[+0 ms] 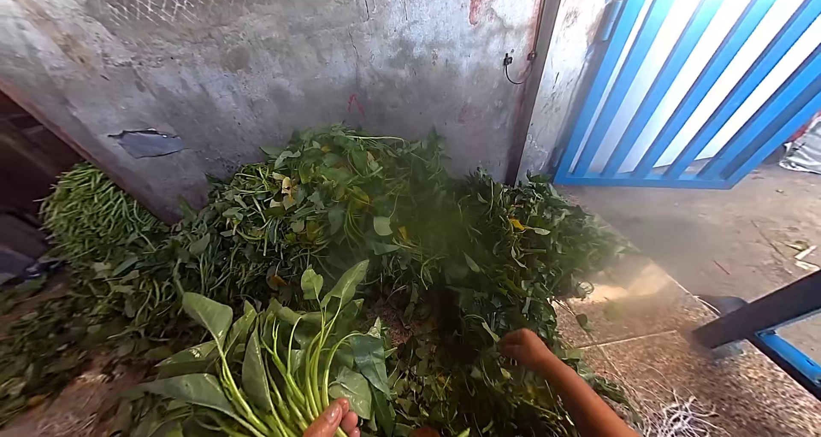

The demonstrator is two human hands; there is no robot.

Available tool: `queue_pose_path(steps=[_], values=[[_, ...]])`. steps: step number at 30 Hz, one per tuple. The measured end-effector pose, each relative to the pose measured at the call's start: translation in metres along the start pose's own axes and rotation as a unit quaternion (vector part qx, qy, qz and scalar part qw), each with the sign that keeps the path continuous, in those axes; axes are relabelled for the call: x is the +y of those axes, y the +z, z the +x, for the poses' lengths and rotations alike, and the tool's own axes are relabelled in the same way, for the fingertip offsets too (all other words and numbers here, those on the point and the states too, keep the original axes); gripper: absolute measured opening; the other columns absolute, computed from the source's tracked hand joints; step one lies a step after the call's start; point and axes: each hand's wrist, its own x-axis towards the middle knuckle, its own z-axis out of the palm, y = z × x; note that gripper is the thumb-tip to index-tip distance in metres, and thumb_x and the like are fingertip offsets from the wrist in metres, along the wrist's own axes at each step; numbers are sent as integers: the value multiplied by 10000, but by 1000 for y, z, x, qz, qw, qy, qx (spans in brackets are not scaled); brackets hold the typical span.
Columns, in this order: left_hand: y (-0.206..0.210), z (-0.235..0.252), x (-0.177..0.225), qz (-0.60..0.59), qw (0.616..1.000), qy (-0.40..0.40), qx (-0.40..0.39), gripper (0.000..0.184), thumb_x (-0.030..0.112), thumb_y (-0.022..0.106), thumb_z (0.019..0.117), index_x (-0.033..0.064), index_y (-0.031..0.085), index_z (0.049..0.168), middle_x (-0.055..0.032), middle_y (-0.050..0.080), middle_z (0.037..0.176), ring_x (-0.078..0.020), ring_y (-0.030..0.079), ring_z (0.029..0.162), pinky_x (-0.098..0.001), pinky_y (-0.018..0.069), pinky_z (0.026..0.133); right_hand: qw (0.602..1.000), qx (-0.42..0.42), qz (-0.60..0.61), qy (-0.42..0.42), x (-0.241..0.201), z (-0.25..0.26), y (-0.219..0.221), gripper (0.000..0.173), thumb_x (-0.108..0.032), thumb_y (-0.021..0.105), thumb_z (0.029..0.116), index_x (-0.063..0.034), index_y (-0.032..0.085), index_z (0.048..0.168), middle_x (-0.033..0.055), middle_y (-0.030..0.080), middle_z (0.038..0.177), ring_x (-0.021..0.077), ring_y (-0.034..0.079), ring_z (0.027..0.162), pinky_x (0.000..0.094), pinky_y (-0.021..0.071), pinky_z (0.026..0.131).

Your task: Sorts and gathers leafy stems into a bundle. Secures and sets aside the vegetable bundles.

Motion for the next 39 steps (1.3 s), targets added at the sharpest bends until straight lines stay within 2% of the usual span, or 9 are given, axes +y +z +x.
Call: queue_pose_path(steps=[2, 4, 8, 13, 18, 27, 32, 37, 39], values=[[5, -2, 1, -1, 1000, -13, 28, 109, -108, 568, 939, -45, 606, 1019, -160, 753, 839, -228, 746, 695, -370, 650, 662, 974, 47, 213, -54, -30, -30, -13, 226, -133, 634, 987, 32, 709, 1122, 149, 738, 986, 231, 721, 885, 426, 591, 869], [9, -3, 0, -1, 999, -19, 47, 116, -116, 575, 939, -45, 592, 1029, -155, 749, 822, -226, 743, 682, -366, 648, 646, 927, 79, 357, -88, -59, -63, -19, 190, -103, 618, 1003, 32, 689, 1116, 126, 735, 948, 198, 723, 834, 368, 610, 814], [13, -3, -14, 1, 999, -7, 49, 225, -154, 638, 881, -64, 553, 1068, -174, 723, 752, -261, 730, 638, -403, 644, 618, 868, 131, 434, -202, -102, -120, 2, 250, -123, 565, 1018, 38, 716, 1135, 122, 752, 932, 194, 722, 843, 351, 604, 831], [24, -14, -26, 19, 999, -26, 25, 247, -170, 674, 847, -87, 569, 1054, -190, 723, 743, -276, 727, 626, -404, 640, 614, 851, 202, 370, -313, -156, -184, 68, 183, -28, 637, 962, 18, 748, 1100, 86, 775, 983, 170, 748, 918, 363, 626, 873], [23, -18, -27, 32, 999, -25, -2, 279, -189, 701, 813, -96, 584, 1048, -212, 738, 772, -291, 743, 647, -409, 645, 638, 844, 315, 127, -414, -174, -202, 123, 139, -112, 685, 958, -76, 794, 1036, 47, 776, 930, 174, 737, 928, 506, 483, 1070], [16, -19, -22, 70, 997, 8, -11, 353, -238, 739, 696, -99, 609, 993, -182, 737, 777, -256, 737, 669, -390, 642, 668, 805, 371, 36, -462, -177, -206, 130, 159, -170, 643, 999, -118, 788, 1037, 38, 755, 907, 158, 717, 910, 468, 458, 1095], [16, -25, -20, 108, 992, 21, -54, 401, -238, 754, 628, -81, 641, 979, -154, 749, 806, -218, 747, 721, -370, 646, 708, 845, 324, 14, -426, -188, -216, 123, 300, -163, 670, 932, -28, 696, 1199, 34, 761, 855, 183, 733, 807, 538, 496, 1014], [17, -27, -25, 150, 984, 72, -69, 428, -235, 788, 562, -54, 676, 933, -104, 758, 802, -157, 748, 736, -322, 646, 711, 899, 88, 241, -354, -194, -221, 113, 244, -81, 582, 989, 41, 563, 1199, 101, 703, 908, 188, 714, 817, 427, 607, 778], [17, -26, -28, 158, 981, 91, -69, 444, -232, 790, 561, -56, 667, 949, -100, 757, 807, -155, 749, 740, -322, 648, 709, 894, 18, 300, -333, -193, -220, 108, 244, -65, 568, 1005, 66, 585, 1210, 123, 707, 939, 191, 718, 835, 400, 614, 793]])
